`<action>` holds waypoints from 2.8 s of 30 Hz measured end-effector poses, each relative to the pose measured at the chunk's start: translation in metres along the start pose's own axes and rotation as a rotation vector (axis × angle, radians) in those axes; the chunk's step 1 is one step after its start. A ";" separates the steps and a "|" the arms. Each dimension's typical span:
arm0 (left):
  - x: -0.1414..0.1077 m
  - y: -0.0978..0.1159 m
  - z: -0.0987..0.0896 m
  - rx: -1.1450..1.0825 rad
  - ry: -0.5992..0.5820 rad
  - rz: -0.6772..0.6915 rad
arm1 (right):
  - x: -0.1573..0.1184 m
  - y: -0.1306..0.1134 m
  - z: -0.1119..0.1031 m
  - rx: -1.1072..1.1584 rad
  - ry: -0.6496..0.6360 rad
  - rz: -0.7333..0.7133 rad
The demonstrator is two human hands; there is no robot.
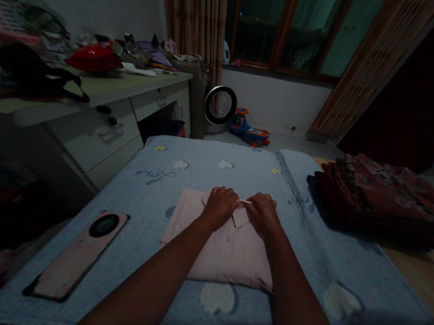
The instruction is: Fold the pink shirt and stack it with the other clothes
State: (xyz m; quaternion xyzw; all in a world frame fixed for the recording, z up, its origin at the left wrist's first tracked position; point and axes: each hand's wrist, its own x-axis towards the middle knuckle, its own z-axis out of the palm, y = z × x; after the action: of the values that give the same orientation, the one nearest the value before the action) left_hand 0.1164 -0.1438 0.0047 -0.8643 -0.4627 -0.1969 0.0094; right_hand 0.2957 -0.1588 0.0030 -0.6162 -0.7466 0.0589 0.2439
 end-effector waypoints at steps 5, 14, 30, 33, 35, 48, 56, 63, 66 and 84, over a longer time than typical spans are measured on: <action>0.000 -0.002 0.000 -0.018 0.011 -0.020 | 0.000 0.006 0.001 0.187 0.066 0.082; -0.002 0.002 -0.008 -0.067 0.045 -0.111 | 0.000 0.010 -0.006 0.434 0.047 0.171; -0.015 -0.070 -0.051 -0.693 -0.192 -0.291 | -0.003 -0.003 -0.016 0.311 0.060 0.128; -0.016 -0.073 -0.045 -0.654 -0.191 -0.296 | -0.002 -0.001 -0.009 0.225 0.054 0.164; -0.016 -0.074 -0.043 -0.572 -0.166 -0.310 | -0.002 -0.001 -0.004 0.131 0.036 0.201; -0.018 -0.095 -0.051 -0.491 -0.420 -0.350 | 0.002 -0.006 0.005 -0.222 -0.063 0.242; -0.031 -0.104 -0.063 -0.573 -0.350 -0.347 | -0.001 -0.067 -0.034 -0.258 -0.031 0.094; -0.036 -0.090 -0.043 -0.459 -0.122 -0.405 | -0.019 -0.117 0.023 -0.044 -0.163 -0.286; -0.041 -0.092 -0.038 -0.459 -0.149 -0.409 | -0.023 -0.111 0.039 -0.075 -0.178 -0.238; -0.036 -0.090 -0.034 -0.651 -0.060 -0.462 | -0.026 -0.105 0.033 0.003 -0.010 -0.272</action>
State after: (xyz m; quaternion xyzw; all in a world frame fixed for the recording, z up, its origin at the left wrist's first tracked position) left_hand 0.0150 -0.1277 0.0090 -0.7006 -0.5584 -0.3049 -0.3231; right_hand 0.1906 -0.2012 0.0070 -0.5085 -0.8245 0.0293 0.2467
